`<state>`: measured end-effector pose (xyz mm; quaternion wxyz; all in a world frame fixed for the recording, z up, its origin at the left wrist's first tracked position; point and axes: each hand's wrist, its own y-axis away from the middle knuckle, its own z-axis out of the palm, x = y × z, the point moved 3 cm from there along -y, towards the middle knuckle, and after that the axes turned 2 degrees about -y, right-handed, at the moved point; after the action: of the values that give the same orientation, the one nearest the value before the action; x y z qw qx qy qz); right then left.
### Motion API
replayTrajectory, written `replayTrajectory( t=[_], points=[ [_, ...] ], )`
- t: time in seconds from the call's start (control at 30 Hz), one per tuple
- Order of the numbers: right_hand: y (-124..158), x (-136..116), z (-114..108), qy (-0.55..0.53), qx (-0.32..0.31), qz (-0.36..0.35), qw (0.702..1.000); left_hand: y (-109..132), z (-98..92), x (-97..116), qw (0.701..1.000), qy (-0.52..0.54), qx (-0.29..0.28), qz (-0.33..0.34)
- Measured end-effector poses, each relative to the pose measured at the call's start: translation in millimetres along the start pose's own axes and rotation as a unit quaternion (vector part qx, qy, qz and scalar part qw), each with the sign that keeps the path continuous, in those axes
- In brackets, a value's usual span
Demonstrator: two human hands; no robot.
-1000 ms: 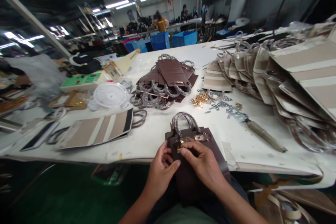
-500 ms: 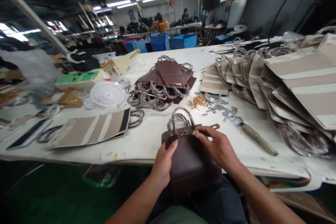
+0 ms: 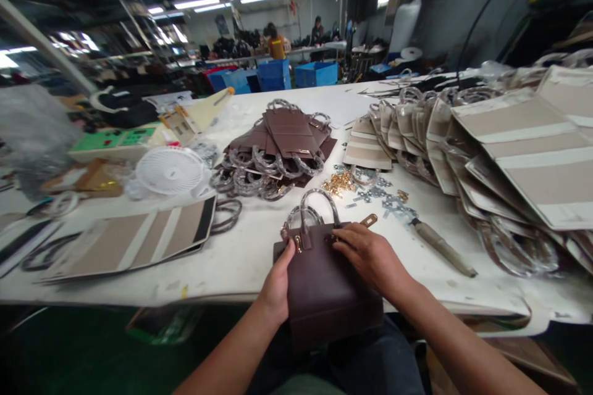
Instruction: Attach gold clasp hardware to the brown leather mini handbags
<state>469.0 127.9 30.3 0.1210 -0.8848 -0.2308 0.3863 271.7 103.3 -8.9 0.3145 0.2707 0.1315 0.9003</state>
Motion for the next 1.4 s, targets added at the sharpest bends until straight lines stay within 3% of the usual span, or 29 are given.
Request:
replayTrajectory(
  t=[0.13, 0.27, 0.53, 0.7, 0.93, 1.4],
  points=[
    [-1.3, -0.6, 1.6, 0.035, -0.005, -0.008, 0.999, -6.0, -4.2, 1.0, 0.999, 0.022, -0.031, -0.001],
    [-4.6, -1.1, 5.4, 0.092, -0.024, -0.02, 0.995, -7.1, -3.8, 0.7, 0.999, 0.027, -0.028, -0.009],
    [-20.2, -3.4, 3.5, 0.195, -0.132, -0.056, 0.97, -6.7, -5.5, -1.3, 1.0, 0.005, 0.0, 0.009],
    [-33.2, 0.8, 4.4, 0.154, -0.192, -0.082, 0.966, -8.2, -12.0, -3.2, 1.0, -0.011, 0.005, 0.016],
    [-37.0, 9.0, 4.6, 0.096, -0.249, -0.1, 0.958, -7.2, -5.9, -2.6, 1.0, 0.008, 0.018, 0.021],
    [-32.8, 13.0, 8.6, 0.184, -0.218, -0.132, 0.949, -12.8, -6.1, -2.7, 0.999, 0.023, 0.045, -0.006]
  ],
)
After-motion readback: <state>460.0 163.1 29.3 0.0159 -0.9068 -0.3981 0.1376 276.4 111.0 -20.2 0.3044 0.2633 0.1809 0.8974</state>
